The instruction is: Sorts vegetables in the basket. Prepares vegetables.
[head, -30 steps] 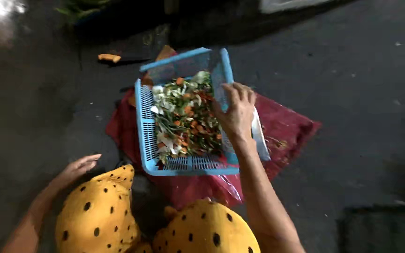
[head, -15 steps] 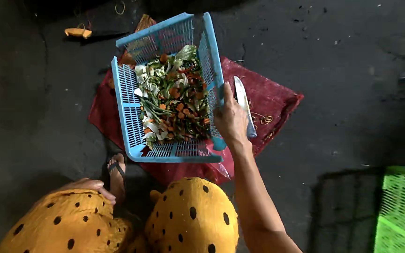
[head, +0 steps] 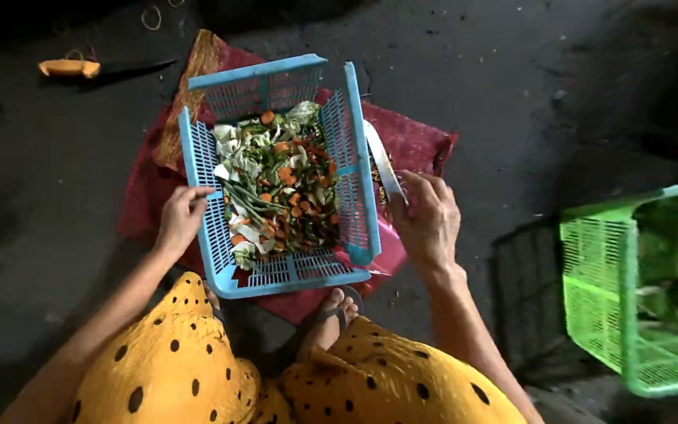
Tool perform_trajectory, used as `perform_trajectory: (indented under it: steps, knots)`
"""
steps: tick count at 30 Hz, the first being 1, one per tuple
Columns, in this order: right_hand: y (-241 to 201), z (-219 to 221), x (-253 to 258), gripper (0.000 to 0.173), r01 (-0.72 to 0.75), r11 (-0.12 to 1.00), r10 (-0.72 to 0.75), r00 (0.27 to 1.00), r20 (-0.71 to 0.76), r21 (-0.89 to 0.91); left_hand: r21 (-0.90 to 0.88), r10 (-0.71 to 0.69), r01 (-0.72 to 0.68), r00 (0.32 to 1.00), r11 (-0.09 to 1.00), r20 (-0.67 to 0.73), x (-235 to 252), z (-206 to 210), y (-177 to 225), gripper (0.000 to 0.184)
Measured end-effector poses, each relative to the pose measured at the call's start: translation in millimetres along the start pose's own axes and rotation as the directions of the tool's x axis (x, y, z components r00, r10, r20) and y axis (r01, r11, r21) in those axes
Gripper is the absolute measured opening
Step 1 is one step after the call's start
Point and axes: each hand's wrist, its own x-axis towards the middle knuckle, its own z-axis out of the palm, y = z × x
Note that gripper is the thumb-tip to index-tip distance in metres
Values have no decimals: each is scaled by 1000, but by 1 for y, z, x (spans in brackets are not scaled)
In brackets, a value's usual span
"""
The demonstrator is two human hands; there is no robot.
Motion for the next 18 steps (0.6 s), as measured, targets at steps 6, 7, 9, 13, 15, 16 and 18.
perform_trajectory:
  steps: [6,7,9,13,15,16,18]
  knots:
    - [-70,29,86,23,352,935,-353,924,149,32,-3,104,-105,975,994,196,53,3,49,29]
    - [-75,48,109,23,338,941,-333,915,228,16,23,124,-134,958,991,258,49,5,47,29]
    - [-81,87,151,31,289,954,-243,899,364,-78,85,176,-214,928,973,328,35,11,32,26]
    - [-74,143,191,52,232,936,-94,889,449,-264,110,164,-219,914,970,371,12,6,7,24]
    - [-76,146,188,39,153,949,-8,886,463,-275,66,164,-199,921,978,353,10,-3,5,25]
    - [-79,144,182,35,108,962,20,887,461,-249,47,165,-191,926,980,340,11,-8,5,25]
    - [-80,132,167,32,-34,998,55,888,456,-54,-6,124,-129,943,992,307,20,-14,8,25]
